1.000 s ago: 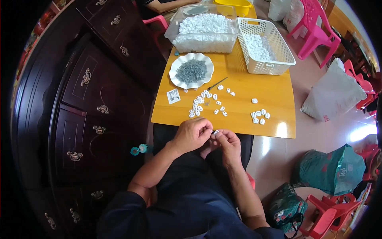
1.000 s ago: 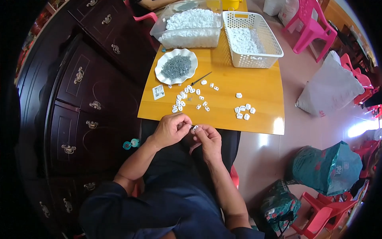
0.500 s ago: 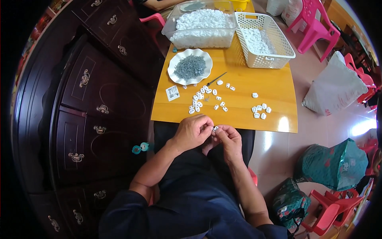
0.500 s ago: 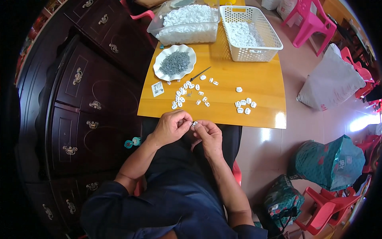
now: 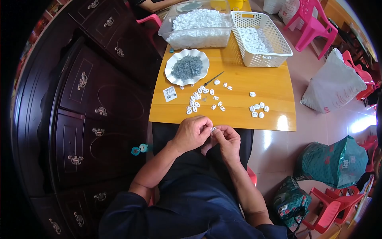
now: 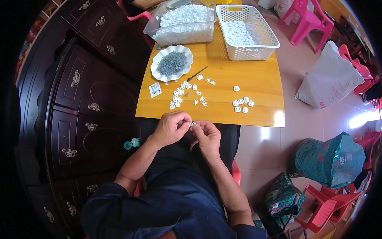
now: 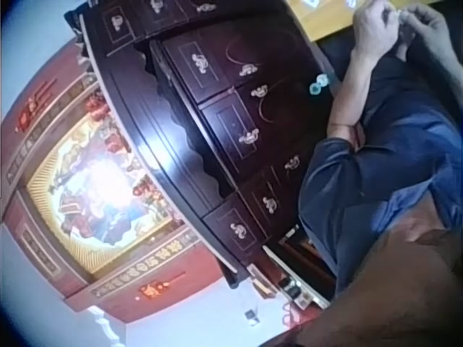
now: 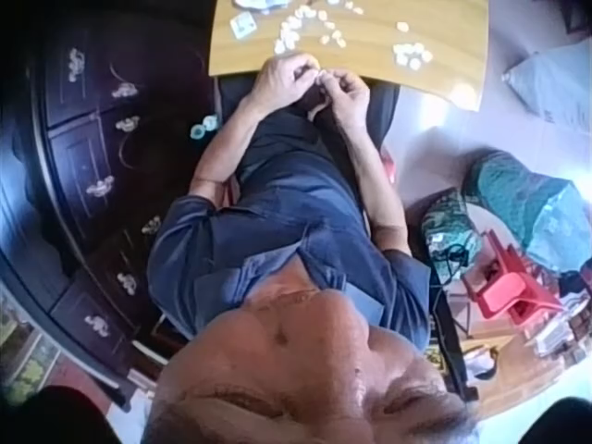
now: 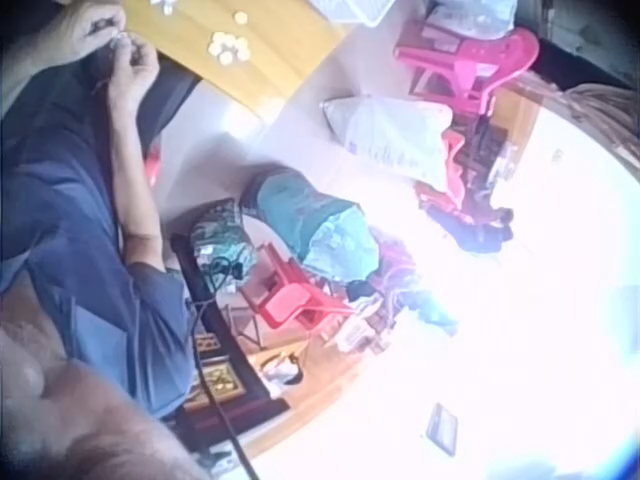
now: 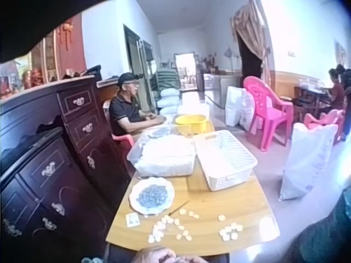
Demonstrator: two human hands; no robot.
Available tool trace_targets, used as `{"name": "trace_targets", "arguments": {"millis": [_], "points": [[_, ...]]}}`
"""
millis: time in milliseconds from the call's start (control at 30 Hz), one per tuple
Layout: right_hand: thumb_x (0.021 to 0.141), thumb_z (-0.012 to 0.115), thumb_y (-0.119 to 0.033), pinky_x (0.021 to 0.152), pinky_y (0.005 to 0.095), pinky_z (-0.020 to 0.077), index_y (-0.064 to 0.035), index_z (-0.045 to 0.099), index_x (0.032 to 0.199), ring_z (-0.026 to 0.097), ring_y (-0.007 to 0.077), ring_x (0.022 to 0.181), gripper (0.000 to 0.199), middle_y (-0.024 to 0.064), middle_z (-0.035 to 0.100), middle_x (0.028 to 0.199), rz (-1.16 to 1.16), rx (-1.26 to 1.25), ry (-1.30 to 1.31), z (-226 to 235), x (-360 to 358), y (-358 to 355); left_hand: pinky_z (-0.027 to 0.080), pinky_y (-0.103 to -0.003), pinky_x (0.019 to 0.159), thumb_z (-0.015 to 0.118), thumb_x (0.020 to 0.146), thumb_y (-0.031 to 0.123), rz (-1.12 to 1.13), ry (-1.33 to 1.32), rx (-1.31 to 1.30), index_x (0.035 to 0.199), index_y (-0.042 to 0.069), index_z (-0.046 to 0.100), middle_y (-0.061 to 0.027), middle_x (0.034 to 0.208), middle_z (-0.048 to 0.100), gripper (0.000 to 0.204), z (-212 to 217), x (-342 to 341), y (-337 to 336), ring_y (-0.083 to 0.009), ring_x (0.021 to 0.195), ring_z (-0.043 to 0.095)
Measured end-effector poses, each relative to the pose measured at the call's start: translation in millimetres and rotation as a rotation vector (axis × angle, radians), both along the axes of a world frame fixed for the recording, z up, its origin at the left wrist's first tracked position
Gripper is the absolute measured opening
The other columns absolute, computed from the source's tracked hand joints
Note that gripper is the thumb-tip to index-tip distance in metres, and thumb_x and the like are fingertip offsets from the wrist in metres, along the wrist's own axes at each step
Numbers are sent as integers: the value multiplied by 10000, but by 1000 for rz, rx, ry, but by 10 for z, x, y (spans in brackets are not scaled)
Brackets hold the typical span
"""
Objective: The recorder is manually assembling small white plastic components by inserting small black pins into them at a table.
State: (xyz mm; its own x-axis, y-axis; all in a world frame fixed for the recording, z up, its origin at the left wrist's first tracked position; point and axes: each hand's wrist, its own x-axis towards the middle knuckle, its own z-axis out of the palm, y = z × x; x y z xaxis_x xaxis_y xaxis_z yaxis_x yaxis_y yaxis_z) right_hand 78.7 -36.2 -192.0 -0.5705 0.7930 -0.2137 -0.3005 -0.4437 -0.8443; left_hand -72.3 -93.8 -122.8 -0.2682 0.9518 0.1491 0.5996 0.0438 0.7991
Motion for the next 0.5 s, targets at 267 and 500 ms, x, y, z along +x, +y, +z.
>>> {"name": "trace_targets", "arguments": {"millis": [267, 500], "points": [[997, 660, -48, 608, 198, 506, 12, 689, 1048, 612, 52, 688, 84, 27, 723, 865, -57, 46, -15, 62, -1, -30, 467, -264, 531, 662, 900, -6, 27, -82, 67, 877, -19, 643, -70, 698, 658, 32, -102, 54, 9, -99, 578, 612], [993, 666, -43, 642, 198, 510, 22, 689, 1045, 630, 50, 719, 87, 24, 726, 877, -92, 108, -25, 55, -6, -7, 443, -248, 526, 654, 905, -17, 36, -177, 42, 878, -24, 634, -40, 684, 628, 34, -103, 72, 5, -62, 580, 559]]}}
